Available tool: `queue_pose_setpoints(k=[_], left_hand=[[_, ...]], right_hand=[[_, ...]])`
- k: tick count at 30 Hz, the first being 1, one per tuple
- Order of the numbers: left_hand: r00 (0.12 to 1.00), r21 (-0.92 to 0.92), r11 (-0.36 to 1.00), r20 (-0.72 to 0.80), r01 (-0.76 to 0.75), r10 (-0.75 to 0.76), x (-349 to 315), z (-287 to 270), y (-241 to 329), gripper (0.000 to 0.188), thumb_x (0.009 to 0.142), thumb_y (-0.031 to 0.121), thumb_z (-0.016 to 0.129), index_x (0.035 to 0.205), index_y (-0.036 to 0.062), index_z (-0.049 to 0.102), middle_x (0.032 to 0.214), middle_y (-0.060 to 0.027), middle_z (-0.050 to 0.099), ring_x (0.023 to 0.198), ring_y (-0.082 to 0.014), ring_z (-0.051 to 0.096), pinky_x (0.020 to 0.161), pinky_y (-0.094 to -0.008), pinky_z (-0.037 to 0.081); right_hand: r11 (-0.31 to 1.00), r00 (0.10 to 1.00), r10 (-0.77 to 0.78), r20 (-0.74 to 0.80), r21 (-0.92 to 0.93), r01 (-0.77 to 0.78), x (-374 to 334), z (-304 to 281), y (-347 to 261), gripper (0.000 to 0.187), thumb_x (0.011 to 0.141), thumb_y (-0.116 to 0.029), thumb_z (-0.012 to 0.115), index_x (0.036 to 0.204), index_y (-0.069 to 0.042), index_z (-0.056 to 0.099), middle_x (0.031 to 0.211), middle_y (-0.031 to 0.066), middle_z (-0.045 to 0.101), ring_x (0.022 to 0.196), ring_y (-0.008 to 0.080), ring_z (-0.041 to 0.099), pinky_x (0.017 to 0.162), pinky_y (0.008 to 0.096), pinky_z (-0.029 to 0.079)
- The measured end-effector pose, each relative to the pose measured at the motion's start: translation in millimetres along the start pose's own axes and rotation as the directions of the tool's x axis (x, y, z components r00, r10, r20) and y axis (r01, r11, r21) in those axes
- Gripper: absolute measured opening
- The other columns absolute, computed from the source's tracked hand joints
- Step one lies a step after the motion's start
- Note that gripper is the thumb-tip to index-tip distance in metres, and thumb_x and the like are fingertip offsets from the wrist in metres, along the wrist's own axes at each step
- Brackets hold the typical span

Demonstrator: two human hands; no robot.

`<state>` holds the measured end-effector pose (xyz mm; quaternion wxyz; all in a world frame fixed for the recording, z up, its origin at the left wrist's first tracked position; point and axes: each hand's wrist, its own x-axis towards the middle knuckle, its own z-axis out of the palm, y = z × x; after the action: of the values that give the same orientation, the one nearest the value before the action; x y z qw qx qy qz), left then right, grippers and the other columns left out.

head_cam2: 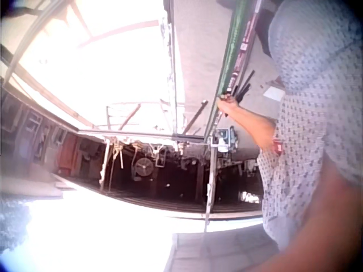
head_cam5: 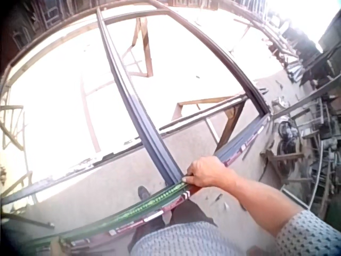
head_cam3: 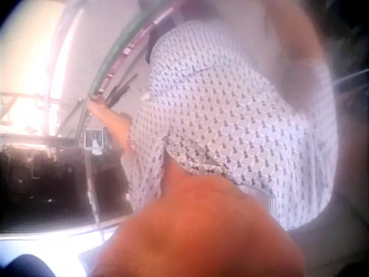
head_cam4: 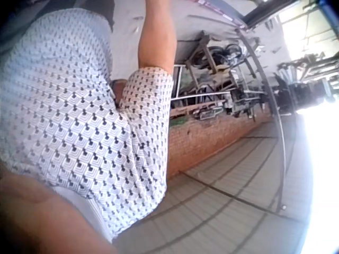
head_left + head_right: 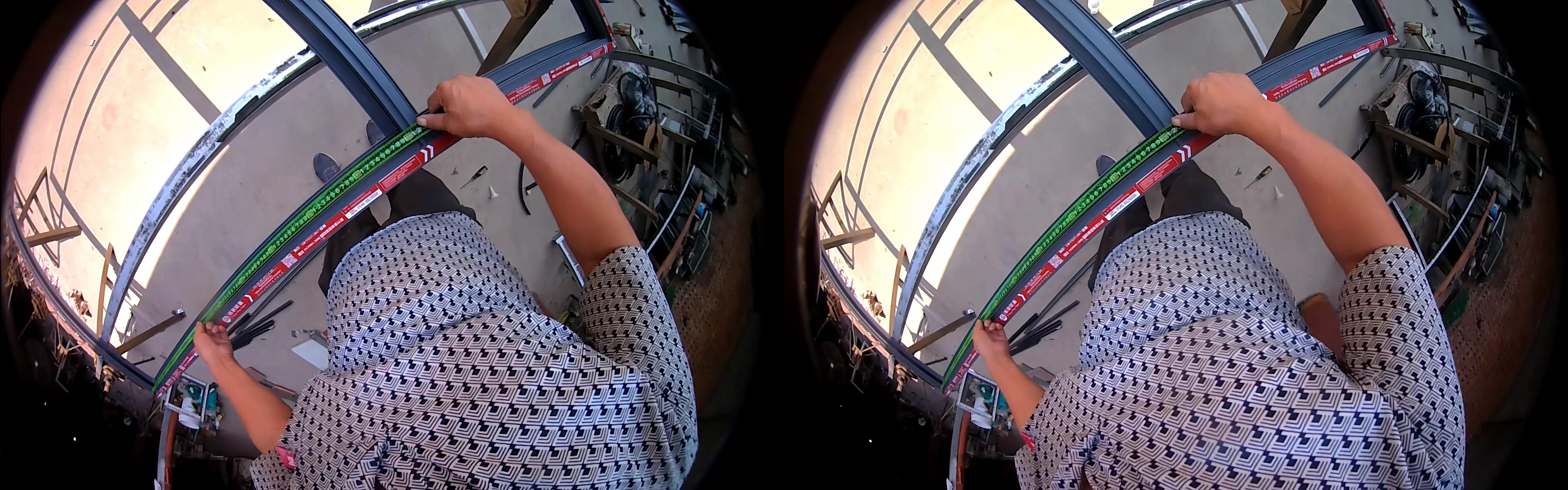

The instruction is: The person measures a window frame with a tape measure, marks the measurement with a marker, and then uses a miter saw to cut the frame. The person handles the frame and tools throughout the process.

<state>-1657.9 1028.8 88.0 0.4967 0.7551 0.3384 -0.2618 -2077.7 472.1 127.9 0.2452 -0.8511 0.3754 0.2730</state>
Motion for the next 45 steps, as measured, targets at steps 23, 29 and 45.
queue_pose_setpoints(k=[23, 29, 45], left_hand=[[0.994, 0.012, 0.999, -0.102, -0.046, 0.047, -21, 43, 7, 0.018, 0.100, 0.020, 0.052, 0.090, 0.0046, 0.057, 0.071, -0.0049, 0.061, 0.055, -0.0145, 0.057, 0.051, -0.0326, 0.057], [0.992, -0.080, 0.995, -0.110, -0.065, 0.056, -33, 20, -15, 0.022, 0.099, 0.019, 0.050, 0.086, 0.0039, 0.058, 0.070, -0.0047, 0.061, 0.054, -0.0126, 0.055, 0.051, -0.0319, 0.055], [0.994, -0.054, 0.997, -0.104, -0.048, 0.042, -31, 26, -7, 0.022, 0.097, 0.018, 0.051, 0.083, 0.0031, 0.059, 0.069, -0.0066, 0.062, 0.051, -0.0142, 0.055, 0.049, -0.0335, 0.055]], right_hand=[[0.983, 0.999, -0.031, -0.013, 0.180, 0.033, 3, 11, 4, 0.037, 0.092, -0.032, 0.072, 0.081, 0.003, 0.073, 0.076, 0.0173, 0.066, 0.072, 0.0351, 0.066, 0.070, 0.0444, 0.049], [0.985, 0.990, -0.135, -0.031, 0.105, 0.138, 5, 7, -12, 0.041, 0.093, -0.033, 0.071, 0.079, 0.005, 0.071, 0.072, 0.0214, 0.064, 0.068, 0.0370, 0.065, 0.068, 0.0457, 0.049], [0.978, 0.976, -0.200, -0.082, 0.051, 0.204, 4, 4, -4, 0.041, 0.094, -0.033, 0.071, 0.081, 0.006, 0.071, 0.071, 0.0218, 0.065, 0.066, 0.0367, 0.063, 0.068, 0.0453, 0.048]])
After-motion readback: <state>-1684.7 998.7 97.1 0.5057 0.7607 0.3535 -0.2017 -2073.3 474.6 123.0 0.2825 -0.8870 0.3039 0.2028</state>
